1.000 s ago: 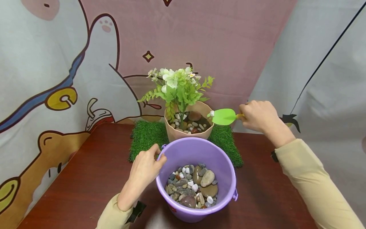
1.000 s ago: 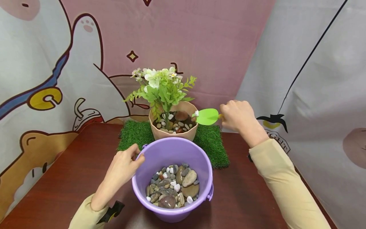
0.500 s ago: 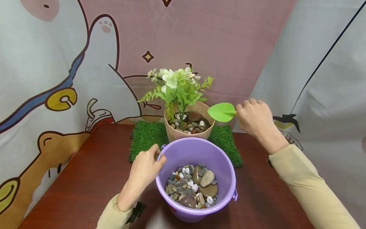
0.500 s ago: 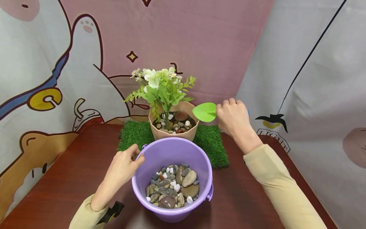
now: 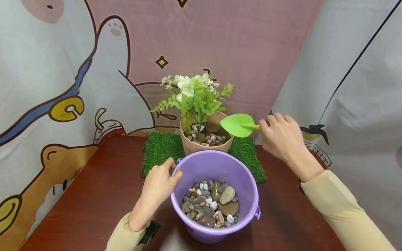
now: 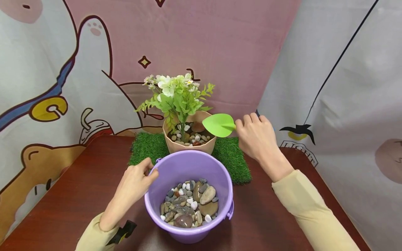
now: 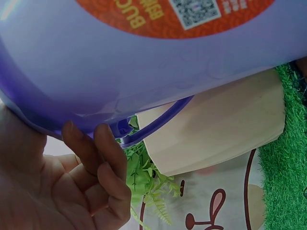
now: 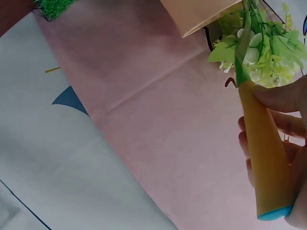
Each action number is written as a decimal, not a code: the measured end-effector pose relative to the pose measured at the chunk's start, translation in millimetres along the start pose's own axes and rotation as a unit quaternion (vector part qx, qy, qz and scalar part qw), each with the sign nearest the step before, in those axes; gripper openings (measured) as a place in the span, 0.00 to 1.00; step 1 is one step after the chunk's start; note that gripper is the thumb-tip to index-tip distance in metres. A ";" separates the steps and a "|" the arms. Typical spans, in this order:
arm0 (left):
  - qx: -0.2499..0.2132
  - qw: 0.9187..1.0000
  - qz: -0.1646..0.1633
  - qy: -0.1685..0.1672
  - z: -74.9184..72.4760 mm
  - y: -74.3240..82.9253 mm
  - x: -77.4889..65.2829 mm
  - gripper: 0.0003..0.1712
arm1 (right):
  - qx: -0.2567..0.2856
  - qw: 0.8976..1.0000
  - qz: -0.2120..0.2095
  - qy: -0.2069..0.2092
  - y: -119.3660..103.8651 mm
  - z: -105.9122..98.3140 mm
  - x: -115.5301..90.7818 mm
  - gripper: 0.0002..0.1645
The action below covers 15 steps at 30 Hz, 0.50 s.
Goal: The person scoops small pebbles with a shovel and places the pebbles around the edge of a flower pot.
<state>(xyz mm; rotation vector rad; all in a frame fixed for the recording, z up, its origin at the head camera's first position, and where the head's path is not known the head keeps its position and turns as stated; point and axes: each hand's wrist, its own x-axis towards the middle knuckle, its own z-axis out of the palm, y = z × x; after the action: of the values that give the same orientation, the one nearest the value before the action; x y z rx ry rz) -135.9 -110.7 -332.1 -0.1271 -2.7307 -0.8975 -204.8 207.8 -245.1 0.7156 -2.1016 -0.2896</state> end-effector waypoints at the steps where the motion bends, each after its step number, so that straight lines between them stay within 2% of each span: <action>1: 0.001 1.000 0.001 0.000 0.1 0.0 0.0 0.06 | 0.002 1.000 -0.007 0.011 -1.0 -1.1 -1.3 0.11; 7: 0.001 1.000 0.001 -0.001 -0.3 0.3 -0.2 0.06 | 0.011 0.996 -0.058 0.074 -7.2 -9.2 -7.3 0.17; 15: -0.002 1.000 0.002 -0.002 -1.7 1.3 -0.2 0.06 | 0.022 0.984 -0.147 0.095 -16.7 -20.3 -7.7 0.16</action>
<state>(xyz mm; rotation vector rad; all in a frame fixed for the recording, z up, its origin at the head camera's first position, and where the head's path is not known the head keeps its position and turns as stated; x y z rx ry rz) -135.1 -110.7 -330.1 -0.1360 -2.7325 -0.9013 -178.6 199.9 -245.7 1.0412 -1.8251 -0.3229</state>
